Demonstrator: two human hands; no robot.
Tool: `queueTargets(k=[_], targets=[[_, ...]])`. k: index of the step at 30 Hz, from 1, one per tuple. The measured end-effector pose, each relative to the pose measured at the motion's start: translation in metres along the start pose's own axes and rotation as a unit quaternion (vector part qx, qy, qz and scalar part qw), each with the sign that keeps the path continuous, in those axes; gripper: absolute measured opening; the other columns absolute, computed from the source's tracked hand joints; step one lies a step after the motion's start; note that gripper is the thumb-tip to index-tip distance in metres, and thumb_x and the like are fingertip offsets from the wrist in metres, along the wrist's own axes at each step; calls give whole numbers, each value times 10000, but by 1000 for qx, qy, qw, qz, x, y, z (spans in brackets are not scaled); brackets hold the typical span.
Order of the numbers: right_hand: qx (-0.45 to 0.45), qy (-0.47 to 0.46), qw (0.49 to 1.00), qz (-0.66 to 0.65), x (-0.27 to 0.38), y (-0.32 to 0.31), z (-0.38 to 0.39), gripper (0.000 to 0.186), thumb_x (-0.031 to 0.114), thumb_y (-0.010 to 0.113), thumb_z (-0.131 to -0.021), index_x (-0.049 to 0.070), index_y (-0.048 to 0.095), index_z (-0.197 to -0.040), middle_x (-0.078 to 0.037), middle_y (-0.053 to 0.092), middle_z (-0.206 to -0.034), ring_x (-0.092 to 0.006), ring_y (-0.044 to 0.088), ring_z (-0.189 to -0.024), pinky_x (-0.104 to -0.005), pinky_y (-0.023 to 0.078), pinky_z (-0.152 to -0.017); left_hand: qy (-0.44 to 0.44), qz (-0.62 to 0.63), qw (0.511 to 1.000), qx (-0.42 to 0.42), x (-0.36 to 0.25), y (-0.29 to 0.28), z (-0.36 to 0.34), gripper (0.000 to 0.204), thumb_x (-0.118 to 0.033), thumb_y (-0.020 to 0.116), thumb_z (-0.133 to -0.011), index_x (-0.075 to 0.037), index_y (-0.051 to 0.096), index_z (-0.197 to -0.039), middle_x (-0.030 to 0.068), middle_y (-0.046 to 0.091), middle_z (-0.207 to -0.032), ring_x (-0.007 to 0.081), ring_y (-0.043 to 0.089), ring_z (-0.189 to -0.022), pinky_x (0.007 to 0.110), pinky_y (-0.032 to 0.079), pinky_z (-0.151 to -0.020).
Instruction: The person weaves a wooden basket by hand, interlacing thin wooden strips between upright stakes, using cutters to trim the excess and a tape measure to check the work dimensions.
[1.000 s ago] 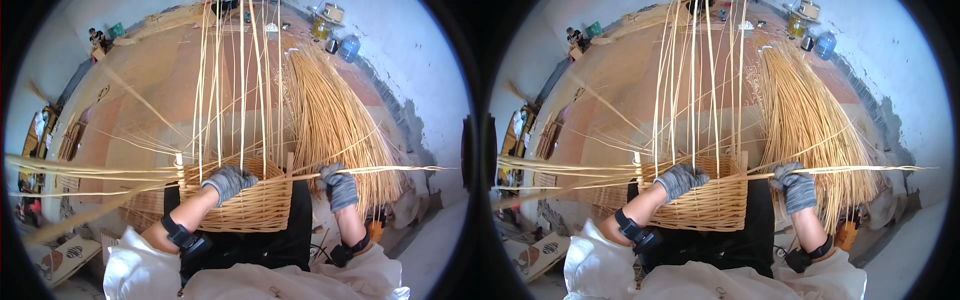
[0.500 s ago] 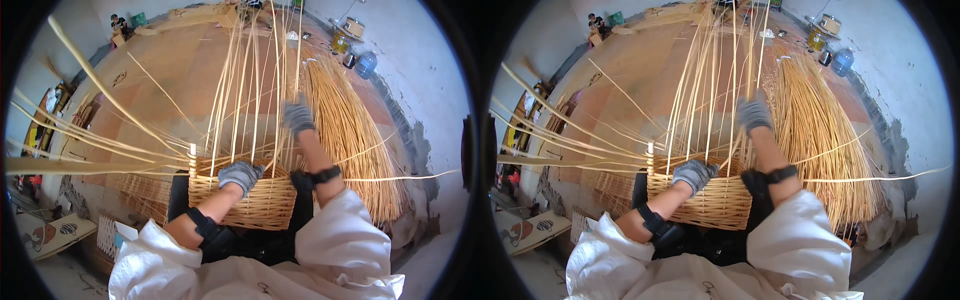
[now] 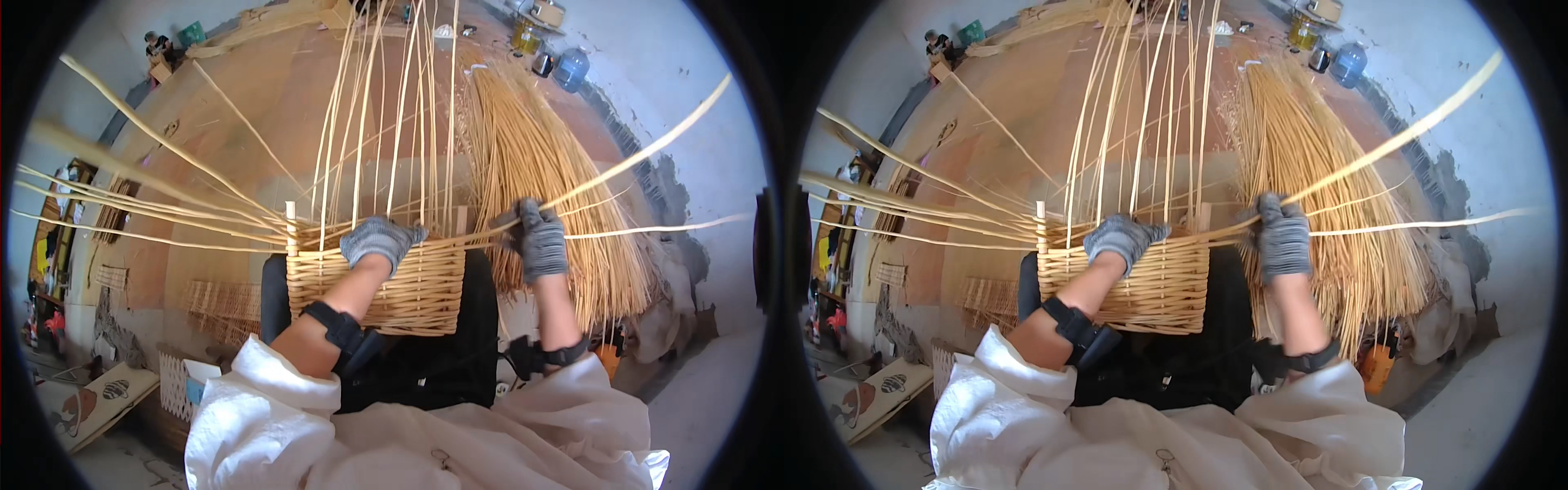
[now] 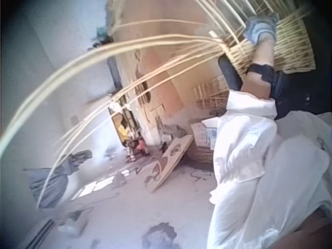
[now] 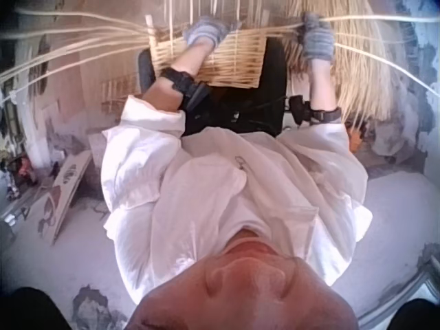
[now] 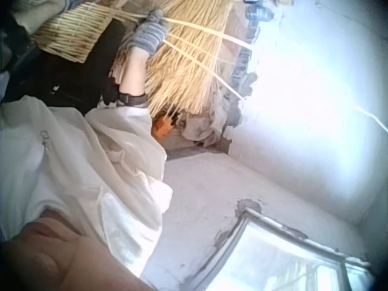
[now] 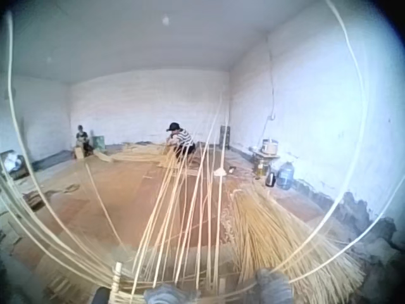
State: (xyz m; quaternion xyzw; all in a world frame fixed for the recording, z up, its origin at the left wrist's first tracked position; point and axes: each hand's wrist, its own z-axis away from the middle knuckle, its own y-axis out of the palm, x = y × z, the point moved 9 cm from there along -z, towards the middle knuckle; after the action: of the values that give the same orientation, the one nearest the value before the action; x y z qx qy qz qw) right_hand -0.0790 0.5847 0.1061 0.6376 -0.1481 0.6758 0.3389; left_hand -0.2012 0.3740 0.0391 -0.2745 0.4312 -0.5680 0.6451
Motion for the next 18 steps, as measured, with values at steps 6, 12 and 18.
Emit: queueTargets(k=[6, 12, 18], targets=[[134, -273, 676, 671, 48, 69, 9, 312, 346, 503, -920, 79, 661, -951, -133, 676, -857, -313, 652, -766, -423, 510, -702, 298, -146, 896, -296, -48, 14, 63, 967, -756, 529, -697, -118, 341, -1399, 126, 593, -1192, 268, 525, -1168, 480, 233, -1059], [187, -51, 496, 847, -50, 55, 1, 493, 479, 410, -914, 70, 670, -1007, -182, 667, -969, -336, 641, -915, -461, 484, -791, 309, -65, 938, -141, -46, 35, 37, 785, -690, 591, -686, -143, 514, -1244, 117, 603, -1114, 269, 549, -1091, 487, 347, -932], [173, -147, 504, 833, -62, 41, -18, 509, 457, 521, -874, 19, 591, -1125, -180, 648, -1022, -347, 611, -975, -431, 472, -841, 414, 138, 826, -357, 19, -20, 95, 578, -387, 726, -728, -91, 534, -1186, 151, 590, -1100, 316, 525, -1120, 477, 386, -961]])
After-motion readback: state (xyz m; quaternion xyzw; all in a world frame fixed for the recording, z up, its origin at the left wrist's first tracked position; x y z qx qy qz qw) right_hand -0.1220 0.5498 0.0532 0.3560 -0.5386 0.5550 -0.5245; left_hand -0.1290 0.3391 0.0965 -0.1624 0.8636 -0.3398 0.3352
